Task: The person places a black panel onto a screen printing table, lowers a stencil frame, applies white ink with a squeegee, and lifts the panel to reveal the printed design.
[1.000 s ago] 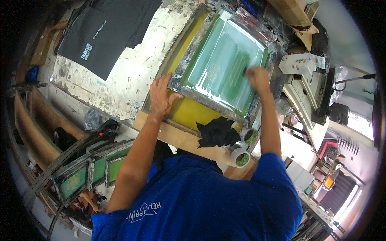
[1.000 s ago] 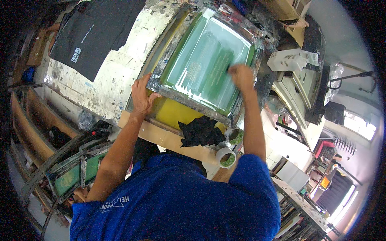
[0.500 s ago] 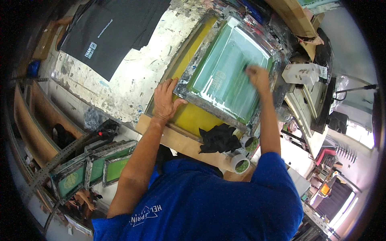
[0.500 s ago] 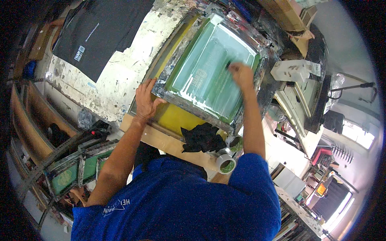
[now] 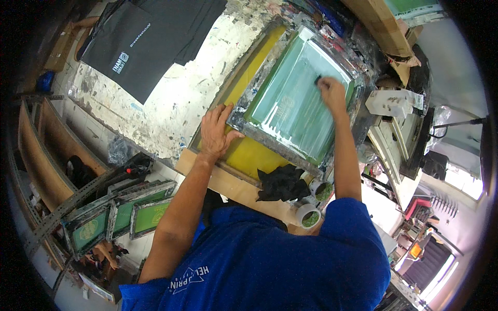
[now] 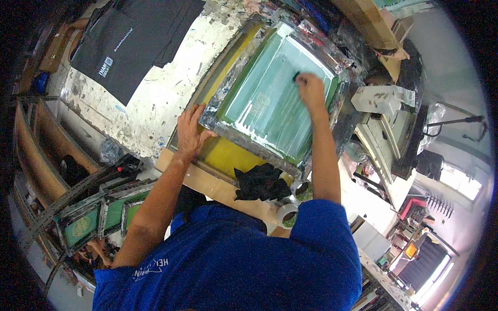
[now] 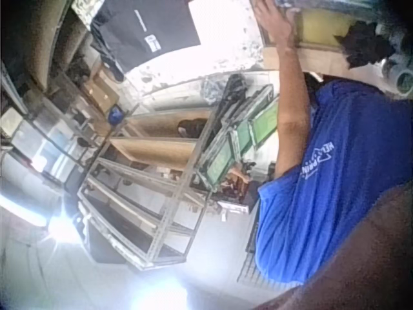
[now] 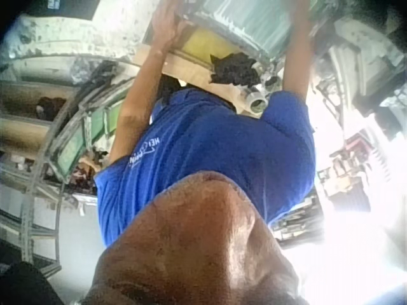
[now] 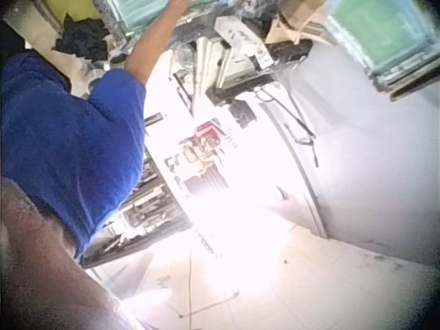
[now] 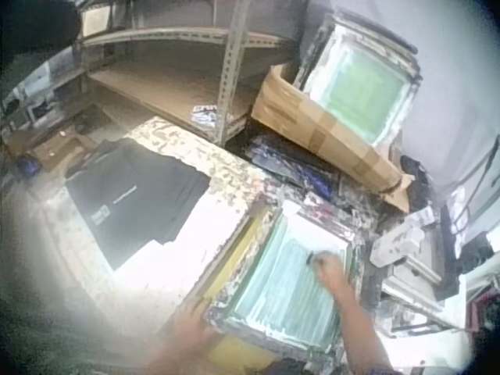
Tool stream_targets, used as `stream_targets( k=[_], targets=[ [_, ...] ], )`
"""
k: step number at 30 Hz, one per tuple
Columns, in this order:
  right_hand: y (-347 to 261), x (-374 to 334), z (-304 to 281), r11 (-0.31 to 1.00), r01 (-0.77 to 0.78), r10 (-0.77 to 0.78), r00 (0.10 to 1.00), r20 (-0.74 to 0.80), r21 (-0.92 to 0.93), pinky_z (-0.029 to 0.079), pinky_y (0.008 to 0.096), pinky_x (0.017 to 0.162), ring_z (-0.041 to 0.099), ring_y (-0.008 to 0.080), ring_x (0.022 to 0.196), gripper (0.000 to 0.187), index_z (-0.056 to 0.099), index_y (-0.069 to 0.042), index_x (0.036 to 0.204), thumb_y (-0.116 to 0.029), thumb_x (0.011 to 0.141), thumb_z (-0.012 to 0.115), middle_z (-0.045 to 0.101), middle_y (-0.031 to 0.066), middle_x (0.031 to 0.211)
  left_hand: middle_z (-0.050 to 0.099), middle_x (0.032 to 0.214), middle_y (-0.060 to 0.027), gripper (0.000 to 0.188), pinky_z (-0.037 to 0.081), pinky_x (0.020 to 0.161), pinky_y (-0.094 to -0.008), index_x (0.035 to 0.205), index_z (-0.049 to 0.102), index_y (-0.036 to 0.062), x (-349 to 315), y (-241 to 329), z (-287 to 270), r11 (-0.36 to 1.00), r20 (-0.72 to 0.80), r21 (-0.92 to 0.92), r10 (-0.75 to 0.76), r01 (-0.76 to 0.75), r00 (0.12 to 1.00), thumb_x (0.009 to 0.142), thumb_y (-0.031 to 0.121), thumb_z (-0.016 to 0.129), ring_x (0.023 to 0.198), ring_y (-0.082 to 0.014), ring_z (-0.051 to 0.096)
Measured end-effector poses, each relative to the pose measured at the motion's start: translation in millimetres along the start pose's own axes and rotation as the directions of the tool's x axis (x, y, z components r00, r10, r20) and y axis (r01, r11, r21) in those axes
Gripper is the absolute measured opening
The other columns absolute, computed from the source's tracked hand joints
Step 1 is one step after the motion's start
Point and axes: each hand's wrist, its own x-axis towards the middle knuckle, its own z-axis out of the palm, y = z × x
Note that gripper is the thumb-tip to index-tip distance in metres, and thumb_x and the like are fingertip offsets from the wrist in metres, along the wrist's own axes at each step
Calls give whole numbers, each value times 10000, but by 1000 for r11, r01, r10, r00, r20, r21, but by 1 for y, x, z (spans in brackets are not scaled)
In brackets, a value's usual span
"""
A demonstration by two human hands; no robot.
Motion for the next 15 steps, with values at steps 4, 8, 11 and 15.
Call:
stream_targets(
  k=[4,8,11,15],
  targets=[
    [-39,-39,12,990,84,-89,995,39,109,542,393,812,698,334,905,185,736,-47,983,-15,822,650,708,161,970,556,1302,-188,918,397,973,-475,1429,510,53,-1,-3,0,1000,-33,3,14,-14,999,785,699,620,1146,-374,531],
    [16,21,0,998,0,-11,988,-152,-70,542,403,829,697,349,901,167,757,-52,977,-70,834,672,715,170,974,557,1293,-180,899,402,959,-471,1420,523,57,3,2,1,999,-38,13,40,-39,998,790,693,613,1138,-358,531],
    [27,36,-7,990,1,-24,987,-162,-144,539,425,822,691,371,901,175,776,-54,956,-81,832,656,716,186,977,550,1303,-183,906,400,959,-472,1431,514,62,6,5,1,999,-27,13,44,-44,999,795,699,605,1144,-360,526],
    [-42,-67,6,989,142,-148,968,201,43,535,445,827,674,392,912,171,750,-45,926,-47,791,646,699,169,943,549,1303,-183,903,401,954,-469,1430,512,54,-3,-2,1,1000,-34,19,21,-20,999,801,695,603,1142,-359,524]
  ],
)
